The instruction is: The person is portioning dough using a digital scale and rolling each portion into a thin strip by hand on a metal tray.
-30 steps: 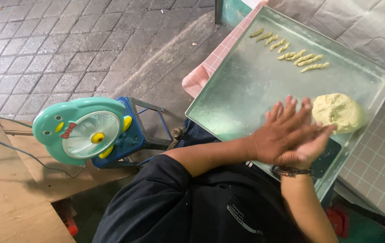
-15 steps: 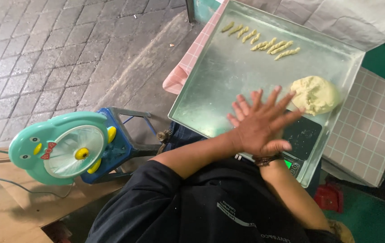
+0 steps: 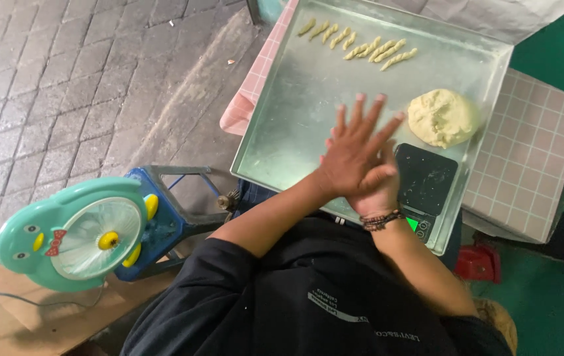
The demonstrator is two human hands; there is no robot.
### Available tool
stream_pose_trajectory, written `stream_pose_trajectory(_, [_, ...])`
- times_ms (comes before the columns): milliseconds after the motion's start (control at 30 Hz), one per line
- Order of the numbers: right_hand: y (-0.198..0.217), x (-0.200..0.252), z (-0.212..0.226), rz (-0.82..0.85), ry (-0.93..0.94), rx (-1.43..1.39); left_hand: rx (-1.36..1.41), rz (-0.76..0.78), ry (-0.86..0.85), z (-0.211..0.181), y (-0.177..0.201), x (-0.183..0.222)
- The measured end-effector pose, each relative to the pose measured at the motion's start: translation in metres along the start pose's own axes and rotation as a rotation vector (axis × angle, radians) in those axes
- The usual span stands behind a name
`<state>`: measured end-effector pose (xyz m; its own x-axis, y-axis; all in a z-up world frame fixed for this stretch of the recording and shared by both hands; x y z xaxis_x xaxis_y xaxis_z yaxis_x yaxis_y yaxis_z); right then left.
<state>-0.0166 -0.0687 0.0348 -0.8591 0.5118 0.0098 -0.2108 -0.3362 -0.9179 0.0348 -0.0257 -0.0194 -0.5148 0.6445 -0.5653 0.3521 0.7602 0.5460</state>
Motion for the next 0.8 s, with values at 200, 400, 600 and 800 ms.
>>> stream_pose_trajectory(200, [0.001, 0.015, -0.033, 0.033, 0.485, -0.253, 0.007, 0.048, -0.001, -0.019, -0.004, 0.009])
stream_pose_trajectory(400, [0.007, 0.013, -0.024, 0.100, 0.176, -0.241, 0.058, -0.028, -0.009, -0.015, 0.009, -0.004])
stream_pose_trajectory(600, [0.030, 0.000, 0.030, 0.207, -0.240, -0.224, 0.285, -0.025, -0.145, -0.077, -0.004, 0.010])
stream_pose_trajectory(800, [-0.021, 0.014, -0.007, 0.170, -0.114, 0.278, 0.270, -0.174, -0.046, -0.018, 0.026, -0.028])
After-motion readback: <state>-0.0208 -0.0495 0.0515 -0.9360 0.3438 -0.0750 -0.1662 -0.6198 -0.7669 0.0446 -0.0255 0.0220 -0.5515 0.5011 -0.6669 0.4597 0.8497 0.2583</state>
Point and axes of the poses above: each hand's wrist, its own x-axis away from the middle knuckle, its own y-axis out of the back of the hand, z = x × y, the point moved 3 cm from there along -x, towards the middle knuckle, and after that the axes turned 14 degrees about x, right-handed, at the moved point
